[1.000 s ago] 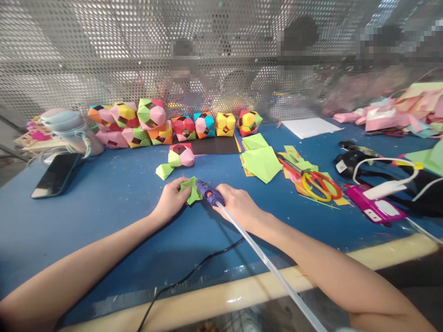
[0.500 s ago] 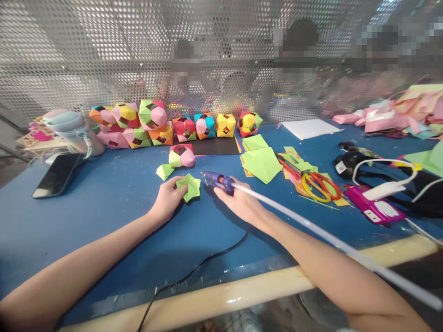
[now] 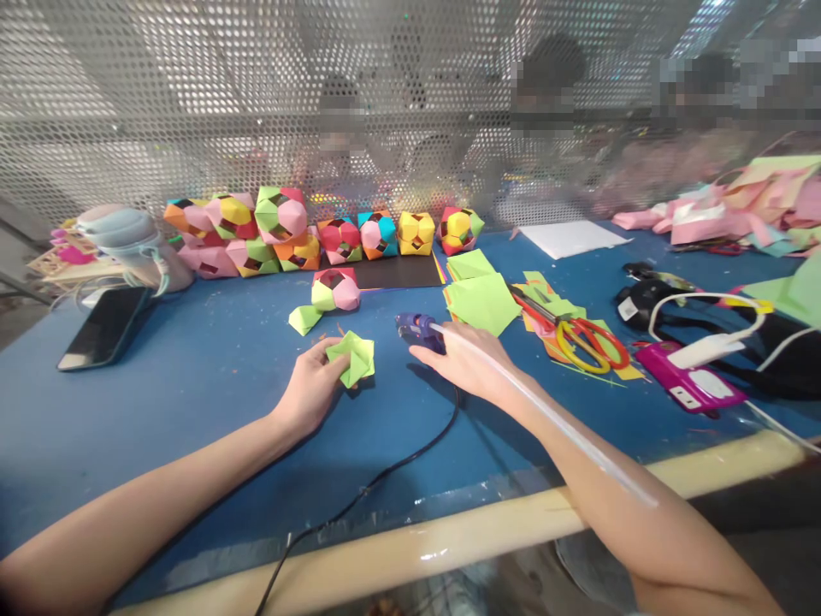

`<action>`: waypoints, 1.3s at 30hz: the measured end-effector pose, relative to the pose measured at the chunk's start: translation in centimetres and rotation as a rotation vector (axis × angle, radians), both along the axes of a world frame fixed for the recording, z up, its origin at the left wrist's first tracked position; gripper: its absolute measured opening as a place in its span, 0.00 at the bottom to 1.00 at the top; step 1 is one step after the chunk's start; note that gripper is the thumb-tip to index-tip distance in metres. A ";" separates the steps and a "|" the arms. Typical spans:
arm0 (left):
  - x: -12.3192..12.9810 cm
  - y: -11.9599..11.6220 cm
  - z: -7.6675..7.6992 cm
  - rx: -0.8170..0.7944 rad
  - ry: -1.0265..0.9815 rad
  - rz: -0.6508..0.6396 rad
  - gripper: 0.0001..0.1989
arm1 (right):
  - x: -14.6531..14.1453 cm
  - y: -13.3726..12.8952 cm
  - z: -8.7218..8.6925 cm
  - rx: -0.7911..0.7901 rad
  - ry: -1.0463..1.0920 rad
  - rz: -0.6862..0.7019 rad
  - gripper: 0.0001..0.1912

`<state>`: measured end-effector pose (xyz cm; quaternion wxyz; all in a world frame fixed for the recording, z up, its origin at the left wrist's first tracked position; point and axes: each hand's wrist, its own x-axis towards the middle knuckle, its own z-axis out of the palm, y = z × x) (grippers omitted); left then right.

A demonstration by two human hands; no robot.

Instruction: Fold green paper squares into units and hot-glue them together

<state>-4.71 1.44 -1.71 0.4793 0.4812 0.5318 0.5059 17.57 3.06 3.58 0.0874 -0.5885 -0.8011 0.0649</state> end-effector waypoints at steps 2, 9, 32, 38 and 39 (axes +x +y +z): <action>0.2 -0.3 0.1 0.000 0.001 -0.005 0.12 | 0.7 -1.3 1.5 -0.104 -0.070 -0.055 0.19; 1.3 -2.0 0.6 0.003 0.038 -0.067 0.13 | -1.7 -4.4 1.0 -0.177 0.673 0.124 0.08; 1.8 -3.5 1.9 -0.013 0.103 -0.179 0.09 | -3.9 -3.9 -1.8 -0.176 1.017 0.185 0.03; 1.8 -3.5 2.6 -0.031 0.092 -0.158 0.09 | -3.5 -3.8 -1.7 -0.031 0.887 0.294 0.05; 1.8 -3.5 2.6 -0.030 0.091 -0.163 0.09 | -3.5 -3.8 -1.7 0.007 0.866 0.312 0.05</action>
